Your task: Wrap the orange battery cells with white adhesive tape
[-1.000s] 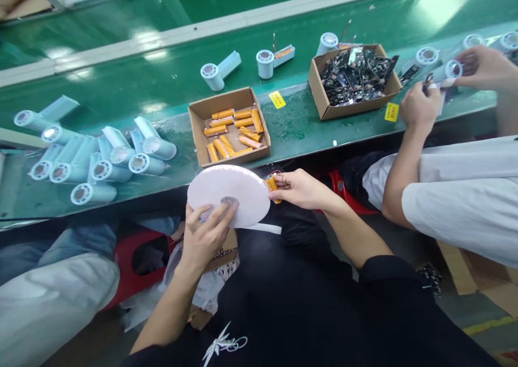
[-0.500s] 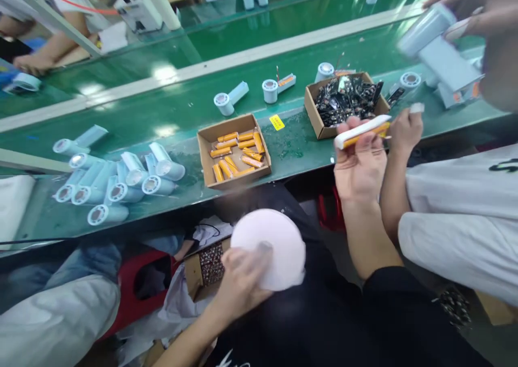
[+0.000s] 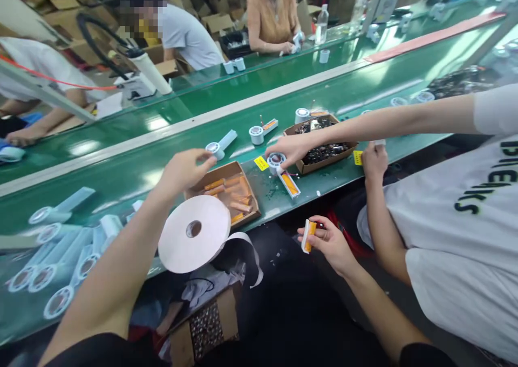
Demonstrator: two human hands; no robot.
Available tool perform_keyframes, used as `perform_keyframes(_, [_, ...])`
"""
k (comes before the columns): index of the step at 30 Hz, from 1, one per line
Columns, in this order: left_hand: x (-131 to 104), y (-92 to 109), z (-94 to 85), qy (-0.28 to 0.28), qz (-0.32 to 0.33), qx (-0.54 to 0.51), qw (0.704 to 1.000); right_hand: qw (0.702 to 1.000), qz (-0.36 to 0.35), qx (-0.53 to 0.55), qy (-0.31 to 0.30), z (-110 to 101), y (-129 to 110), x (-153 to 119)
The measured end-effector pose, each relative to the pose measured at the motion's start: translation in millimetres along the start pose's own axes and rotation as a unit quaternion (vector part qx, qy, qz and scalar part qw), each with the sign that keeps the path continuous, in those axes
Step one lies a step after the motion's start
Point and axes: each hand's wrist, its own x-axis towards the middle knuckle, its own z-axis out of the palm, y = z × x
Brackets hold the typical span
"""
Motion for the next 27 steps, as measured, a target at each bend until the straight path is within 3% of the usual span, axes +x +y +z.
perform_keyframes(2, [58,10,14.4,-0.01,-0.007,0.061,0.998,1.0,-0.006,0.001,-0.001,8,-1,2])
perform_keyframes(4, [100,14,30.9,-0.063,-0.009,0.109,0.992,1.0,-0.012,-0.005,-0.015,16,-3,2])
perform_keyframes(7, [131,8,48.3,-0.129,-0.001,0.18,0.975,0.999,-0.016,-0.032,-0.035,17,-6,-4])
perform_keyframes(13, [136,-20,51.1,-0.1,0.043,0.187,0.976,0.998,-0.011,-0.057,-0.029,1,-12,-9])
perform_keyframes(17, [127,-26,48.8,-0.15,0.103,0.208,0.961,0.996,-0.006,-0.056,-0.07,11,-10,1])
perform_keyframes(21, [115,-31,51.4,-0.128,0.156,0.187,0.961,0.991,-0.002,-0.047,-0.127,24,-4,7])
perform_keyframes(27, [114,-31,61.7,-0.151,0.185,0.17,0.956,0.988,0.026,-0.029,-0.152,29,11,13])
